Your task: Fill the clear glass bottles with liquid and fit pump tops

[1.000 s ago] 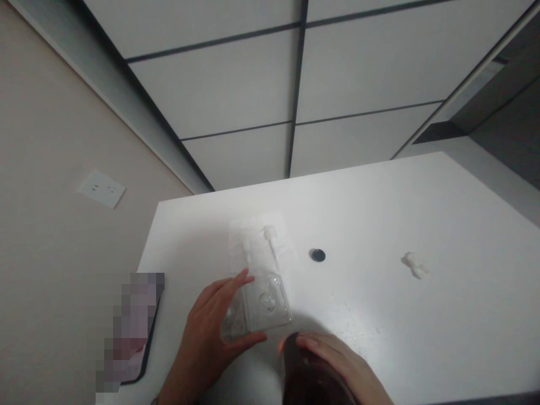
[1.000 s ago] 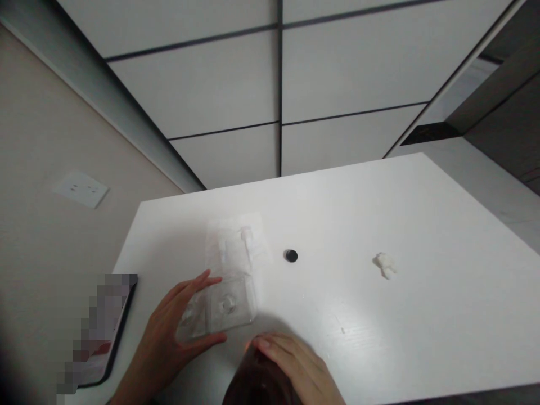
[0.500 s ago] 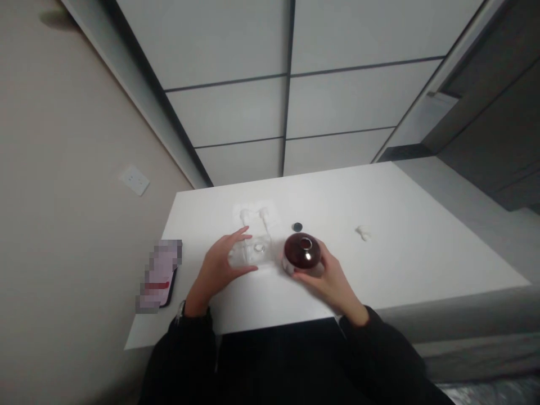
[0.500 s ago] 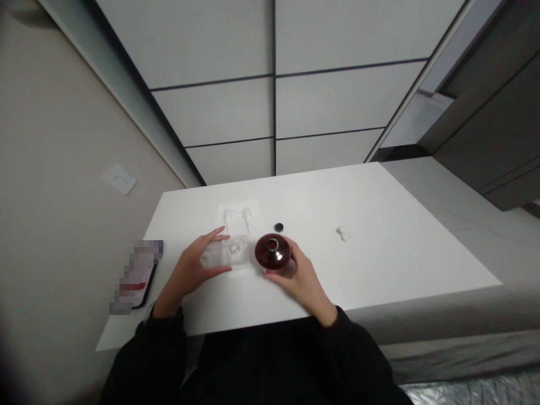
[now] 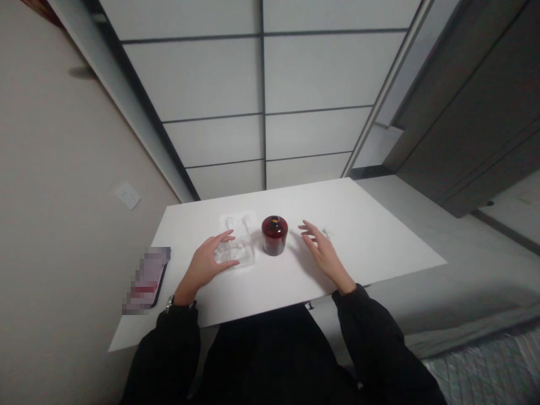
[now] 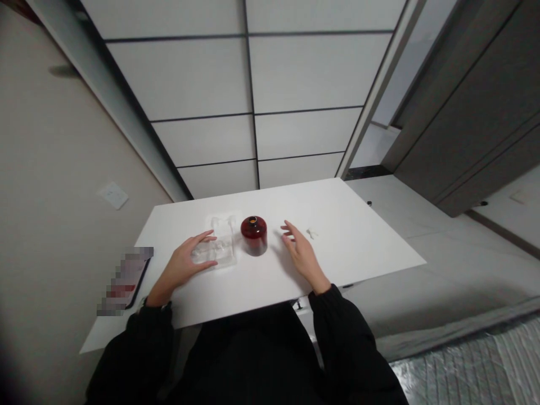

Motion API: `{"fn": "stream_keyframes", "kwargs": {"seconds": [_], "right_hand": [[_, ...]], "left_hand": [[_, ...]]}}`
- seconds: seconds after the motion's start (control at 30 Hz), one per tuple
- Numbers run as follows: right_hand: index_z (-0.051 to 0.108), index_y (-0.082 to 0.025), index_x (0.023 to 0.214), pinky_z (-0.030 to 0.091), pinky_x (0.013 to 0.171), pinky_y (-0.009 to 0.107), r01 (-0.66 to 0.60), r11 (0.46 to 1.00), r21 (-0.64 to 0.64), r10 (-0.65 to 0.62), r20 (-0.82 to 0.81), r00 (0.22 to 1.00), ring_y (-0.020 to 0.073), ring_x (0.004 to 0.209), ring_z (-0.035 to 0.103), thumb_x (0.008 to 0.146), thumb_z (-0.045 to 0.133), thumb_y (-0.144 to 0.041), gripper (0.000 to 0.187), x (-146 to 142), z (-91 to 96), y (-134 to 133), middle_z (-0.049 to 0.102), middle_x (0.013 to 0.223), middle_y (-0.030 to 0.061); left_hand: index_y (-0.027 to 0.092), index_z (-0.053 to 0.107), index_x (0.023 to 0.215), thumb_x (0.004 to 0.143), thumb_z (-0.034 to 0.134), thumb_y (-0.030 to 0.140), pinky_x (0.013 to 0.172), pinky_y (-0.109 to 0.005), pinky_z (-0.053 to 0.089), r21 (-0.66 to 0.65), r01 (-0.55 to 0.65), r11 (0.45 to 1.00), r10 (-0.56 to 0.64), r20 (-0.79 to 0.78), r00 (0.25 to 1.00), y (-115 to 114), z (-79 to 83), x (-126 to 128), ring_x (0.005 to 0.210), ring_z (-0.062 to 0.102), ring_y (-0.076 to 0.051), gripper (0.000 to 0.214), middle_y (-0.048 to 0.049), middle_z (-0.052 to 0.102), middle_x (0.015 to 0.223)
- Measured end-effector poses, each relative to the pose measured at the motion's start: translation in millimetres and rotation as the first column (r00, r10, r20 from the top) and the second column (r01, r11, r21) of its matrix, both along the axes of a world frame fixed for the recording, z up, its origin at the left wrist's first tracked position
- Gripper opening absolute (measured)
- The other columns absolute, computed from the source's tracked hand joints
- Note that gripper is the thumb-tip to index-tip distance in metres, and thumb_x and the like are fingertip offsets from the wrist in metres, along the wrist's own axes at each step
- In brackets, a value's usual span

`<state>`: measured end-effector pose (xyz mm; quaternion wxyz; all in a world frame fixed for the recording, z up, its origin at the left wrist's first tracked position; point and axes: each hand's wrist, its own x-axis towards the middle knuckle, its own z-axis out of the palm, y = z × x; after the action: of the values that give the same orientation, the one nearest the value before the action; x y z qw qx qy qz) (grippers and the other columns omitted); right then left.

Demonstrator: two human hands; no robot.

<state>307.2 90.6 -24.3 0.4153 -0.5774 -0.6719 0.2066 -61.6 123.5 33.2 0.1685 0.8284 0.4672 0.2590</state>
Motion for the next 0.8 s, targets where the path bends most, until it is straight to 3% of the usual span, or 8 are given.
{"fn": "stream_keyframes", "kwargs": {"seconds": [0.1,0.2,0.3,0.47,0.6,0.7,0.8], "right_hand": [[0.064,-0.015,0.143,0.040,0.122,0.062,0.163,0.986,0.039,-0.167,0.099,0.981,0.0355,0.143,0.056,0.108,0.037,-0.057,0.061,45.4,-11.0,-6.1,0.062,0.150,0.0237],[0.070,-0.017,0.136,0.041,0.123,0.061,0.187,0.981,0.045,-0.192,0.178,0.965,0.0343,0.143,0.057,0.107,0.040,-0.056,0.057,67.1,-21.0,-10.0,0.066,0.147,0.0204],[0.071,-0.018,0.135,0.044,0.121,0.059,0.184,0.982,0.051,-0.190,0.237,0.953,0.0333,0.140,0.060,0.108,0.039,-0.052,0.054,62.0,-26.2,-20.8,0.067,0.148,0.0182],[0.066,-0.019,0.144,0.050,0.120,0.057,0.104,0.993,0.057,-0.117,0.331,0.936,0.0322,0.140,0.062,0.110,0.042,-0.043,0.048,9.7,-25.7,-62.5,0.064,0.152,0.0149],[0.056,-0.019,0.154,0.050,0.122,0.052,-0.102,0.994,0.036,0.081,0.386,0.919,0.0294,0.149,0.054,0.110,0.046,-0.030,0.047,-60.1,-15.3,-93.7,0.056,0.161,0.0115],[0.056,-0.013,0.153,0.049,0.123,0.052,-0.287,0.958,-0.004,0.262,0.420,0.869,0.0310,0.150,0.052,0.108,0.050,-0.025,0.046,-104.1,-2.0,-99.8,0.052,0.164,0.0127],[0.058,-0.014,0.151,0.049,0.123,0.051,-0.421,0.907,-0.024,0.390,0.432,0.813,0.0310,0.150,0.053,0.106,0.055,-0.024,0.046,-123.4,7.7,-96.8,0.052,0.164,0.0123]], "left_hand": [[0.024,0.052,0.150,0.086,0.082,0.045,0.113,-0.053,0.051,-0.006,0.015,1.000,-0.015,0.001,1.000,-1.7,0.9,4.0,0.127,0.068,-0.032,0.074,-0.0087,0.075,0.134],[0.024,0.054,0.148,0.086,0.083,0.044,0.111,-0.052,0.053,-0.014,0.028,1.000,-0.028,-0.009,1.000,-3.6,3.1,8.7,0.124,0.069,-0.032,0.071,-0.0088,0.075,0.134],[0.024,0.054,0.148,0.086,0.083,0.043,0.109,-0.051,0.054,-0.014,0.030,0.999,-0.030,-0.021,0.999,-4.5,3.8,10.7,0.123,0.069,-0.031,0.071,-0.0087,0.075,0.134],[0.025,0.054,0.149,0.087,0.084,0.045,0.108,-0.050,0.055,0.011,0.049,0.999,-0.048,-0.021,0.999,-2.9,-1.3,8.2,0.122,0.069,-0.031,0.071,-0.0089,0.074,0.135],[0.024,0.053,0.149,0.087,0.084,0.046,0.106,-0.049,0.056,0.036,0.061,0.997,-0.061,-0.020,0.998,-0.2,-7.0,6.4,0.121,0.069,-0.030,0.073,-0.0096,0.074,0.135],[0.024,0.053,0.150,0.086,0.085,0.049,0.105,-0.049,0.056,0.043,0.063,0.997,-0.062,-0.024,0.998,1.2,-9.5,6.1,0.120,0.070,-0.031,0.076,-0.0104,0.074,0.135],[0.023,0.053,0.150,0.086,0.085,0.049,0.105,-0.049,0.056,0.055,0.065,0.996,-0.064,-0.026,0.998,1.4,-9.5,6.1,0.120,0.070,-0.031,0.076,-0.0112,0.074,0.136]]}}
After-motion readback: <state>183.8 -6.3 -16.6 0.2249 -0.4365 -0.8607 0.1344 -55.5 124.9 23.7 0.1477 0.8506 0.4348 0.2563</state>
